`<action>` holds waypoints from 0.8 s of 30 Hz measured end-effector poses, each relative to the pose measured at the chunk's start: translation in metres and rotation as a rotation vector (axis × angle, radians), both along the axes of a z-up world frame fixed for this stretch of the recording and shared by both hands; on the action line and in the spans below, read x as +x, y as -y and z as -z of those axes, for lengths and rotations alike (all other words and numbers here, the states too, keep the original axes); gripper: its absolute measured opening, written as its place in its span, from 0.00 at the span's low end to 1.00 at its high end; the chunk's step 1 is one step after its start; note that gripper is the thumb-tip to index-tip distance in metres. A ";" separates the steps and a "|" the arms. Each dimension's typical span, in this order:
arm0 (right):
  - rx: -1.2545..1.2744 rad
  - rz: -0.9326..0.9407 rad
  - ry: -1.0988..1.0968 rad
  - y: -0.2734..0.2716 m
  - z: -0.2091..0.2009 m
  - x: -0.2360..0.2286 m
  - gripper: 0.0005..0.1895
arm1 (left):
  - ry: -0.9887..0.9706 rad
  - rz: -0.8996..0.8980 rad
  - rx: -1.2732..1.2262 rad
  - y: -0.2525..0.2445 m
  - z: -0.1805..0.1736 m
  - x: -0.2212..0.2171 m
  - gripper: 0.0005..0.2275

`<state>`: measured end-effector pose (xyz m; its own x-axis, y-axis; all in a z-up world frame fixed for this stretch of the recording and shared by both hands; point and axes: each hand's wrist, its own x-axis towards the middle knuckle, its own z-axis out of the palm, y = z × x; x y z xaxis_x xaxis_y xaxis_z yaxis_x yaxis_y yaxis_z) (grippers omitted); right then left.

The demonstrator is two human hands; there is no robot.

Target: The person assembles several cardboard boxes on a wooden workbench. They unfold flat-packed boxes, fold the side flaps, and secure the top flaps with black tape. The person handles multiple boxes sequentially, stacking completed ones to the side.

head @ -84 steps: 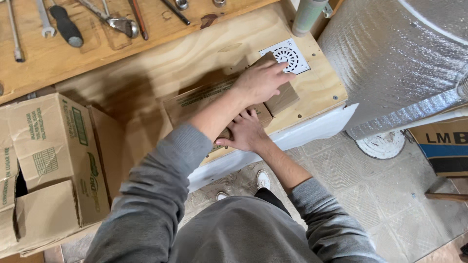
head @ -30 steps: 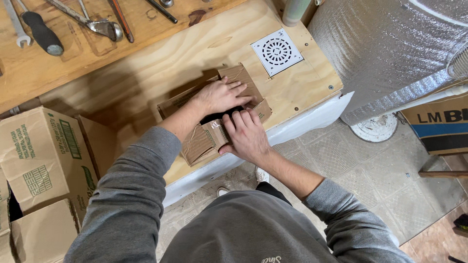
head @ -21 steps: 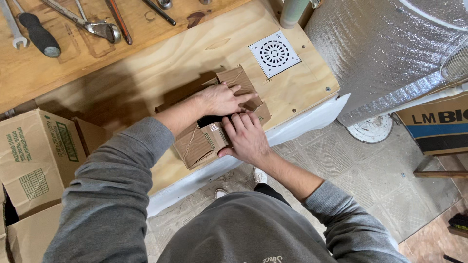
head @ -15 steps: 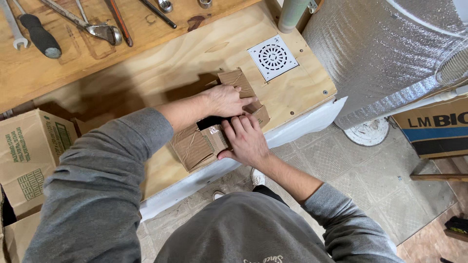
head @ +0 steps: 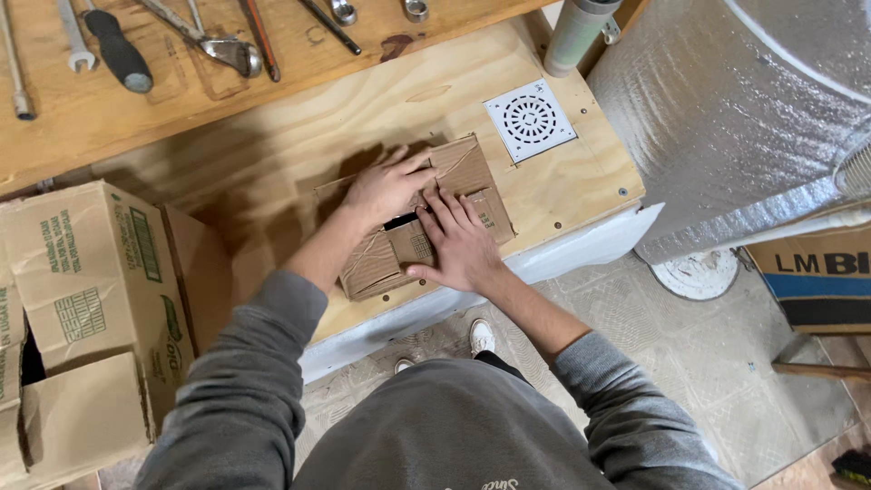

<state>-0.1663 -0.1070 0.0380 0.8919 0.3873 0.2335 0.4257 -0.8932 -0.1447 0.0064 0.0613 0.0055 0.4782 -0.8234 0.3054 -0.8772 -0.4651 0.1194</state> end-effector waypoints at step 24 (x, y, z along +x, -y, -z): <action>0.823 0.326 -0.505 0.068 -0.025 -0.049 0.53 | -0.903 -0.892 -0.705 -0.071 -0.037 -0.232 0.42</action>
<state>-0.2150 -0.1755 0.0627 0.9934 -0.0033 -0.1150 -0.1014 -0.4971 -0.8617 -0.2253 0.1327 0.0427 0.9859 0.0362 -0.1634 0.1635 -0.4179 0.8937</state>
